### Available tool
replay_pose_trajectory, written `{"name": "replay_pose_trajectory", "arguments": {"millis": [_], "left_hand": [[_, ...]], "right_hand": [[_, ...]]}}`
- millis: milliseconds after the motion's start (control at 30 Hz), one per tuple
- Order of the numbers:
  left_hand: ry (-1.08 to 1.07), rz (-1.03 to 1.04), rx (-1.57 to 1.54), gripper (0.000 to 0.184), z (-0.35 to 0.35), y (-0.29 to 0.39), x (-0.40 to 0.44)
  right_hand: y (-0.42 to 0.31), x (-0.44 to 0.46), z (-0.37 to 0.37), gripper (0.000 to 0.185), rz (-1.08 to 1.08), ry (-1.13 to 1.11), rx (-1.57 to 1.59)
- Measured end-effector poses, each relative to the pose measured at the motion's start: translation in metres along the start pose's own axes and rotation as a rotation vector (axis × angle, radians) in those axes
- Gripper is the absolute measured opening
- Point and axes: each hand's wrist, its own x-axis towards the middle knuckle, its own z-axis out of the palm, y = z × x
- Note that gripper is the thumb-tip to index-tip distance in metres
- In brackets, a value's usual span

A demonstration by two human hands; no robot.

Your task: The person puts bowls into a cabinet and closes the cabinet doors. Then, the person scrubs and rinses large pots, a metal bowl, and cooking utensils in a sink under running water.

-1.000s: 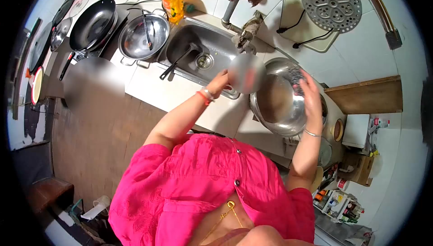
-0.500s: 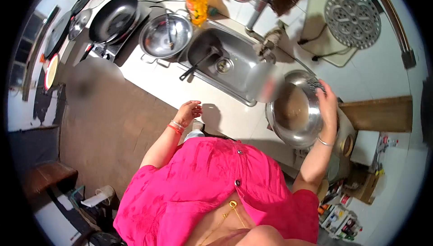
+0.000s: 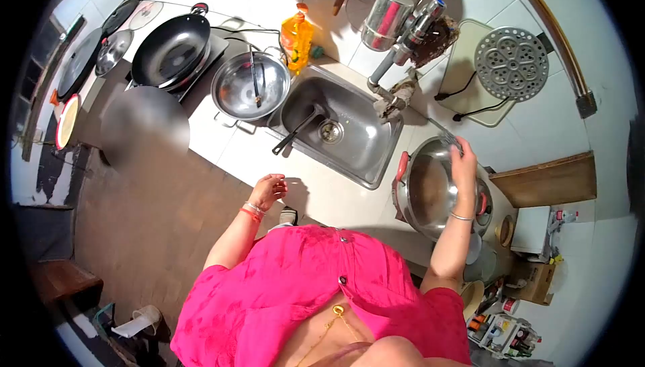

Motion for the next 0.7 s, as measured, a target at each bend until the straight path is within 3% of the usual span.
{"name": "replay_pose_trajectory", "arguments": {"millis": [33,133,167,200,267,333,433,533,633,700], "left_hand": [[-0.016,0.006,0.005,0.018,0.003,0.004,0.000],[-0.058,0.021,0.022,0.019,0.012,0.015,0.001],[-0.061,0.016,0.008,0.019,0.015,0.018,0.000],[-0.062,0.005,-0.005,0.019,0.018,0.020,-0.002],[-0.077,-0.026,-0.017,0.020,0.021,0.021,-0.003],[-0.101,-0.047,0.004,0.020,0.018,0.020,-0.006],[-0.059,-0.020,0.003,0.019,0.005,0.032,-0.015],[0.026,0.019,-0.017,0.017,-0.021,0.035,-0.022],[0.054,0.003,0.001,0.020,-0.048,0.035,-0.029],[0.106,-0.024,0.009,0.017,-0.056,0.041,-0.035]], "right_hand": [[-0.023,0.001,0.008,0.034,0.085,-0.048,0.231],[-0.107,-0.013,0.056,0.035,0.123,-0.217,0.195],[-0.111,-0.021,0.093,0.035,0.076,-0.261,0.343],[-0.105,-0.023,0.137,0.036,0.192,-0.405,0.348],[-0.070,-0.024,0.237,0.032,0.082,-0.604,0.236],[-0.061,-0.025,0.287,0.030,0.184,-0.538,-0.219],[-0.017,-0.002,0.336,0.026,0.588,-0.287,0.052],[0.028,0.023,0.352,0.028,0.682,0.115,0.033],[0.085,0.039,0.365,0.031,0.967,0.546,0.176],[0.098,0.049,0.368,0.035,0.960,0.704,-0.005]]}}
